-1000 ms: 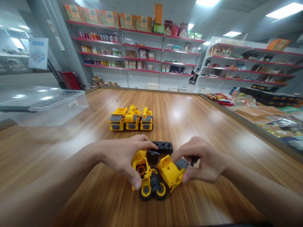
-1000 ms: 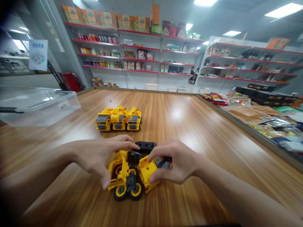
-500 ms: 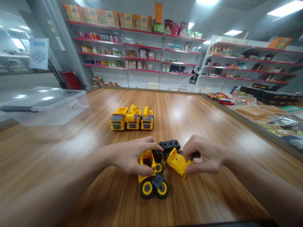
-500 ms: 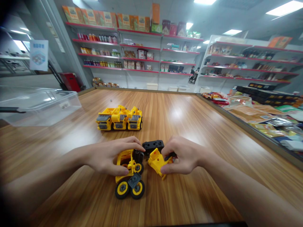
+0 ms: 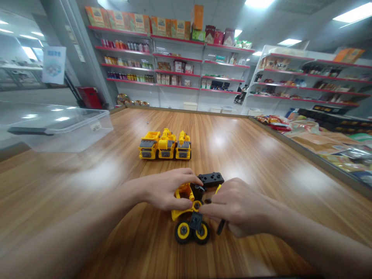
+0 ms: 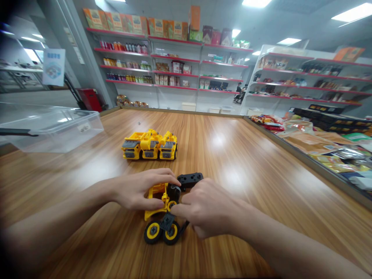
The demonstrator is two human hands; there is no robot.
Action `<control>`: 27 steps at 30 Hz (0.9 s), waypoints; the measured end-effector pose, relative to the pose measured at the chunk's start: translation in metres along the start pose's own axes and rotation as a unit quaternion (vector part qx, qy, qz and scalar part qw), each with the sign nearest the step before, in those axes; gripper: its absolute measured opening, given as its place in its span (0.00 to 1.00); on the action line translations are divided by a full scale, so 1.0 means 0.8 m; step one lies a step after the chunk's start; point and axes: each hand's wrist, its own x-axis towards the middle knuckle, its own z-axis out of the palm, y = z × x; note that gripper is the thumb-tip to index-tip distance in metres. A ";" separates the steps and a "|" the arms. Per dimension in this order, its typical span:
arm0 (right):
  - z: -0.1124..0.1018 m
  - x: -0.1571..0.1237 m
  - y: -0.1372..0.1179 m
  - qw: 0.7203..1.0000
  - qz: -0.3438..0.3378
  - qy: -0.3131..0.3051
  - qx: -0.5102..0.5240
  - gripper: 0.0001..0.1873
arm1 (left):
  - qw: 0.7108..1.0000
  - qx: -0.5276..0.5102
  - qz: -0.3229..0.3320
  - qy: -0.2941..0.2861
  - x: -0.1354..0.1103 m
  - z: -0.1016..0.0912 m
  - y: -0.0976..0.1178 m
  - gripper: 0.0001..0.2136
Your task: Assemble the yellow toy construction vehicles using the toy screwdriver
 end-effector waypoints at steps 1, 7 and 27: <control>0.001 0.003 -0.003 1.000 -0.008 -0.017 -0.009 0.08 | 1.000 0.001 0.000 -0.001 0.000 0.000 0.000 0.25; 0.006 0.008 -0.006 0.998 -0.028 -0.027 -0.046 0.07 | 1.000 0.005 0.001 -0.002 0.001 0.000 0.002 0.25; 0.012 0.017 -0.023 0.995 -0.040 -0.015 -0.085 0.06 | 1.000 0.018 0.003 -0.004 0.002 0.002 -0.006 0.22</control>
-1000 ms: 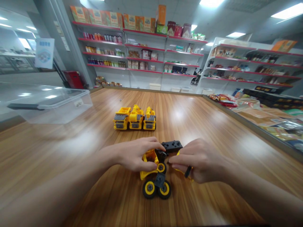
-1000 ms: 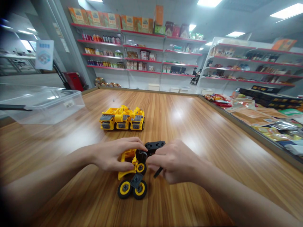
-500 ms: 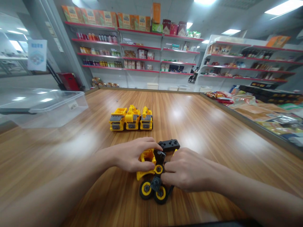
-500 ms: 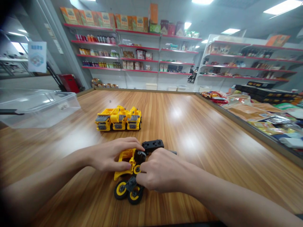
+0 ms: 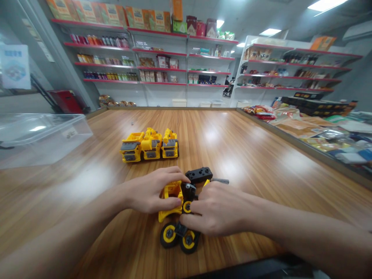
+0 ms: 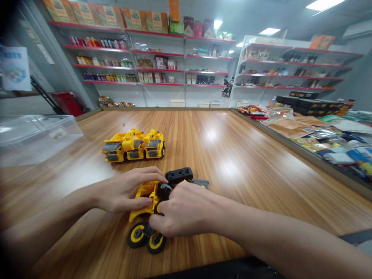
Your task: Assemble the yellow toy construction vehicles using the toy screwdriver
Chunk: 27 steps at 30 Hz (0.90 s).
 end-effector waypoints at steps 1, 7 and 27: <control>0.000 0.001 -0.001 1.000 0.000 -0.001 0.005 0.06 | 1.000 0.000 0.000 -0.001 0.000 0.000 0.000 0.22; -0.004 0.003 0.000 1.000 -0.004 -0.013 0.024 0.08 | 1.000 0.002 -0.002 -0.006 -0.001 -0.001 0.002 0.20; -0.003 -0.027 0.048 0.983 0.120 0.075 0.120 0.10 | 0.997 0.044 -0.058 0.012 -0.013 -0.022 -0.030 0.18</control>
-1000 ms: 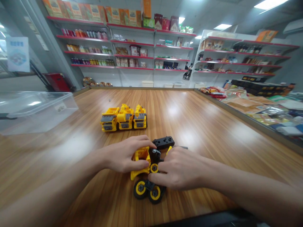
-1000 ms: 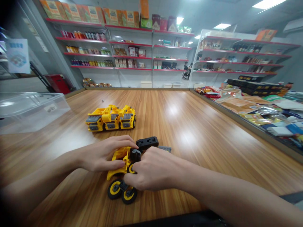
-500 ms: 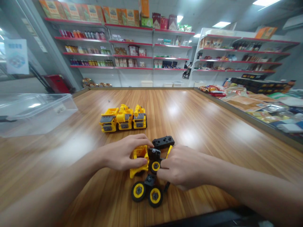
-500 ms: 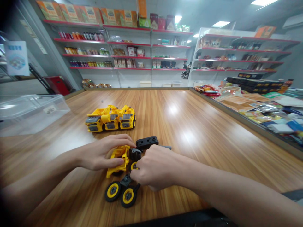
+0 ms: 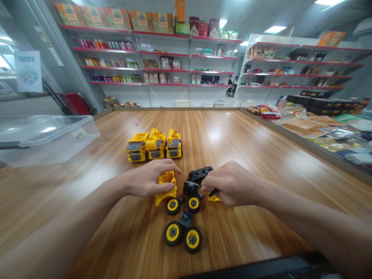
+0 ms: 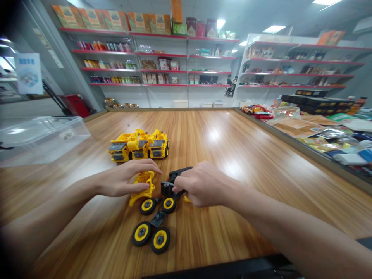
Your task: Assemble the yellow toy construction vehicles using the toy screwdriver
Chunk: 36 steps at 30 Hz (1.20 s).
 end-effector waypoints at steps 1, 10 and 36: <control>0.003 -0.001 0.009 0.999 0.015 0.033 0.015 0.10 | 1.000 0.002 -0.001 0.000 0.000 0.000 -0.001 0.18; 0.003 -0.009 0.049 0.977 0.192 0.092 -0.023 0.09 | 1.000 0.010 0.010 -0.017 0.002 -0.001 0.006 0.18; 0.009 0.016 0.009 0.970 0.143 -0.073 -0.180 0.14 | 0.994 0.031 0.064 0.087 0.013 0.023 0.022 0.17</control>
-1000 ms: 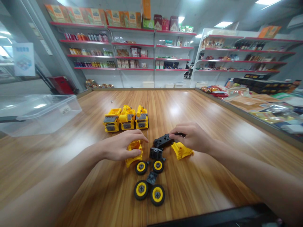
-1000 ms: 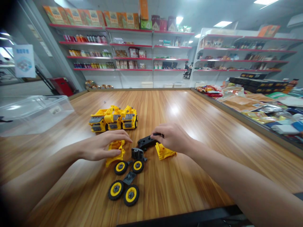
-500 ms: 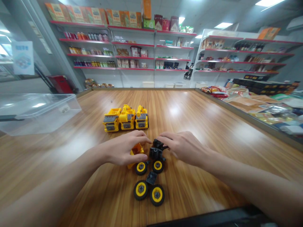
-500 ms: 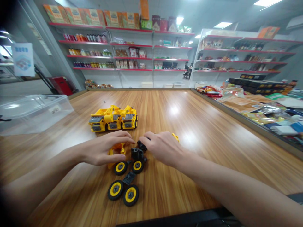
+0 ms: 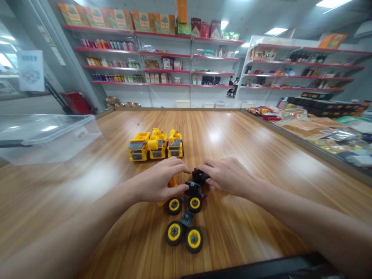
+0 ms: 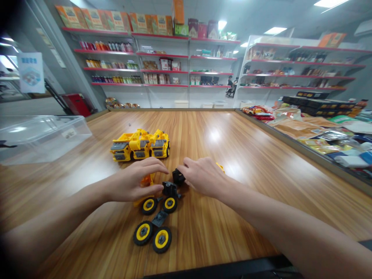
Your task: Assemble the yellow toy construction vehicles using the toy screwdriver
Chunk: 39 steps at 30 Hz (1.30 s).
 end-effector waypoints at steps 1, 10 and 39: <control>0.000 0.000 0.002 1.000 0.006 0.007 -0.001 0.14 | 1.000 0.002 0.003 0.012 0.000 0.001 -0.001 0.16; -0.007 -0.009 -0.014 0.975 -0.007 0.205 0.080 0.18 | 0.989 0.017 0.029 0.146 0.003 0.000 0.009 0.26; 0.001 -0.008 -0.036 0.956 0.068 0.127 0.255 0.20 | 0.568 -0.720 -0.181 0.356 0.014 -0.032 0.024 0.13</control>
